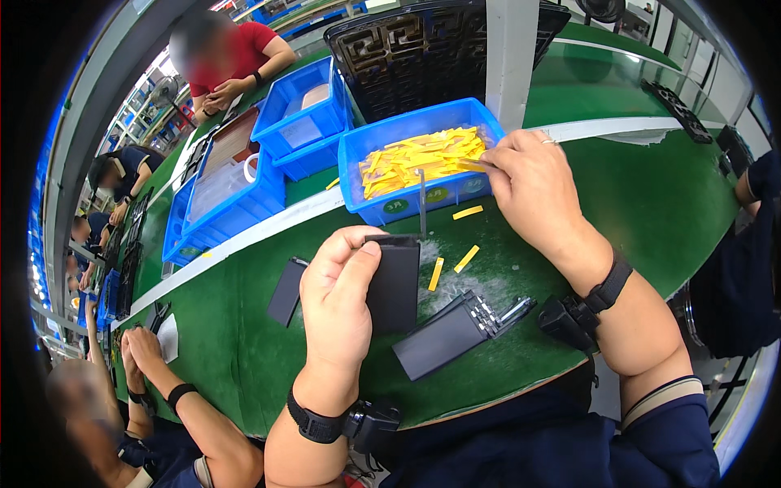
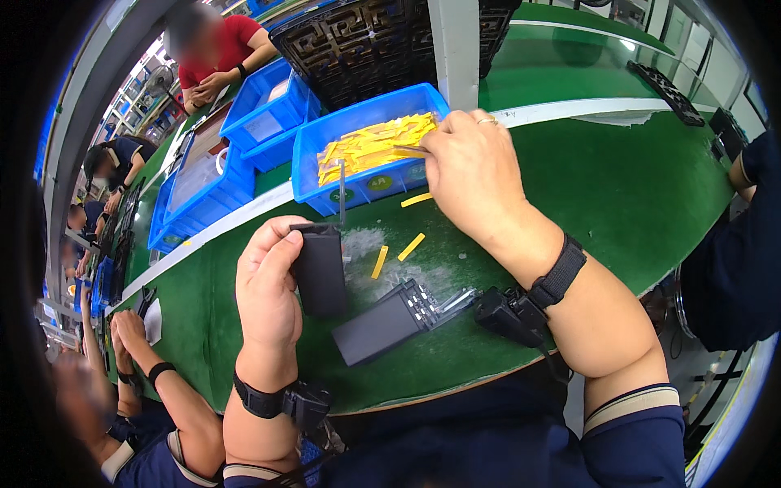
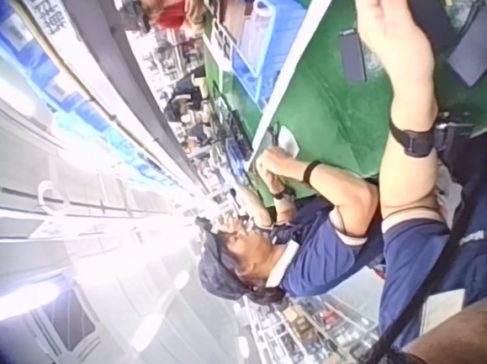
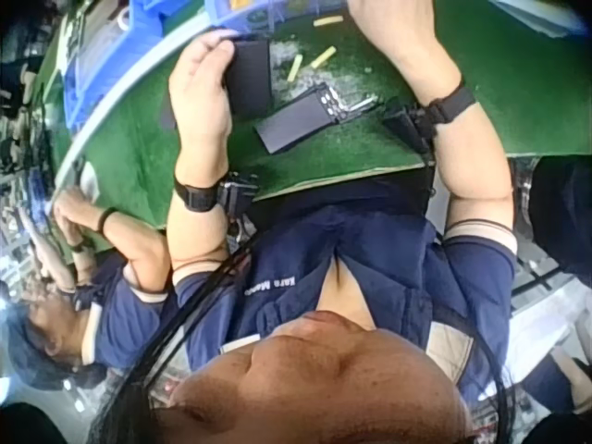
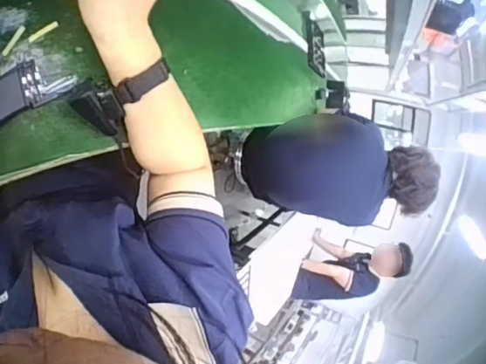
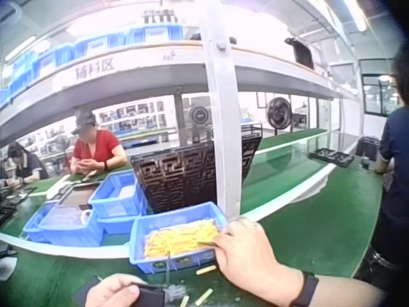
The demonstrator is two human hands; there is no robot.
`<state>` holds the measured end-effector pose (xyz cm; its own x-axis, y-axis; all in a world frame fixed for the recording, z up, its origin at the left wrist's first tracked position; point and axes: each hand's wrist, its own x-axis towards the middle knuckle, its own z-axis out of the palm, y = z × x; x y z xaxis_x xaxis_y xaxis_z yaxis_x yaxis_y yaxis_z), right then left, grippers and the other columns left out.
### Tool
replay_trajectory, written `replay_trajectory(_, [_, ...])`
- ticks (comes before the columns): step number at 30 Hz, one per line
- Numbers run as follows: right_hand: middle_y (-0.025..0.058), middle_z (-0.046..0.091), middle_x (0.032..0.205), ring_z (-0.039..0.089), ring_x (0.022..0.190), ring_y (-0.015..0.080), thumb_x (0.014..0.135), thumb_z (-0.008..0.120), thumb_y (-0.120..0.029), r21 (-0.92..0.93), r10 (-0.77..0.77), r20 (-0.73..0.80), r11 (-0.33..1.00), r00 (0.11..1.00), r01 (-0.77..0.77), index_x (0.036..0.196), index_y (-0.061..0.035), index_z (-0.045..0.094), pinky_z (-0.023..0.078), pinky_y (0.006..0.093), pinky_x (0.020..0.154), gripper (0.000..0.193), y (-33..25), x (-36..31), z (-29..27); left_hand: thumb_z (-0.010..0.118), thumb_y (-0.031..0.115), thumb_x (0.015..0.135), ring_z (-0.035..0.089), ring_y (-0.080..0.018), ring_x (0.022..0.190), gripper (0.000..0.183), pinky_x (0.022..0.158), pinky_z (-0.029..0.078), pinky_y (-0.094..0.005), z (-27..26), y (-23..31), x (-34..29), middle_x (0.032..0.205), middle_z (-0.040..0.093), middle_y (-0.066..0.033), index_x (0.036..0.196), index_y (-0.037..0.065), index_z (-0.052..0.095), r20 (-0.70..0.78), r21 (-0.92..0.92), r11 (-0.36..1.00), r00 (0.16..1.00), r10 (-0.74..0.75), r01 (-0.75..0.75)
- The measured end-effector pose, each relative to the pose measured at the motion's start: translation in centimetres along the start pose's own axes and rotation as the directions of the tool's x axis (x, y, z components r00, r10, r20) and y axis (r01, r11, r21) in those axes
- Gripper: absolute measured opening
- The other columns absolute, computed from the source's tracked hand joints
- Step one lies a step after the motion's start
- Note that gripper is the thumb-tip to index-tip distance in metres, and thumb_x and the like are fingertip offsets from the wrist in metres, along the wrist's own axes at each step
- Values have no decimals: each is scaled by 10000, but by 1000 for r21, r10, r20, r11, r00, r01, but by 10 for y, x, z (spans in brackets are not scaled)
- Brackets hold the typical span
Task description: Sticking black and yellow striped adhesive labels onto small black rectangular electronic modules.
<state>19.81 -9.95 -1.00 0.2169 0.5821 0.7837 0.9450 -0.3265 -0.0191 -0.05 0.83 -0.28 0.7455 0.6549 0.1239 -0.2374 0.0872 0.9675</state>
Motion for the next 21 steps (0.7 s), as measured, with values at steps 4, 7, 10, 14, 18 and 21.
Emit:
replay_trajectory(4, [64,574,721,507,573,127,762,621,-6,565,298,232,734,926,-377,1200,-76,555,432,240,602,449,-39,3,-34,482,19,860,514,-29,668,114,608,406,-171,-2,-2,-1,790,596,3,885,-5,591,-4,27,999,999,-40,41])
replay_trajectory(7, [62,593,729,524,607,130,769,622,-9,648,172,15,749,985,-141,1116,-64,606,433,245,609,352,-43,-1,-34,480,19,865,514,-29,678,114,616,407,-174,2,3,-7,794,595,1,885,-11,588,8,91,996,1000,21,-21])
replay_trajectory(10, [103,601,720,560,598,203,752,626,-24,647,113,-20,759,993,-73,982,-20,640,444,309,562,230,-37,-3,-27,477,62,850,525,-60,676,138,644,412,-185,8,5,-10,774,592,-24,881,-21,583,34,182,980,997,73,-78])
replay_trajectory(14, [115,629,740,610,671,200,763,649,-63,769,262,120,586,958,-256,856,9,668,464,284,597,120,-39,-5,-25,488,73,860,527,-62,723,137,671,408,-188,8,0,-6,812,592,-26,893,-20,583,59,200,973,993,103,-113])
replay_trajectory(18, [120,634,740,613,670,191,788,634,-88,807,279,188,502,942,-310,863,15,666,465,288,599,131,-43,-6,-24,484,77,869,542,-74,727,138,681,423,-196,7,0,-7,818,599,-37,906,-21,575,52,130,990,998,40,-47])
replay_trajectory(21, [119,638,739,612,666,184,809,620,-108,830,309,257,414,916,-373,857,19,661,464,288,599,142,-45,-7,-25,483,86,878,561,-86,725,142,682,444,-206,6,-2,-6,821,605,-48,920,-20,568,63,94,995,998,15,-21])
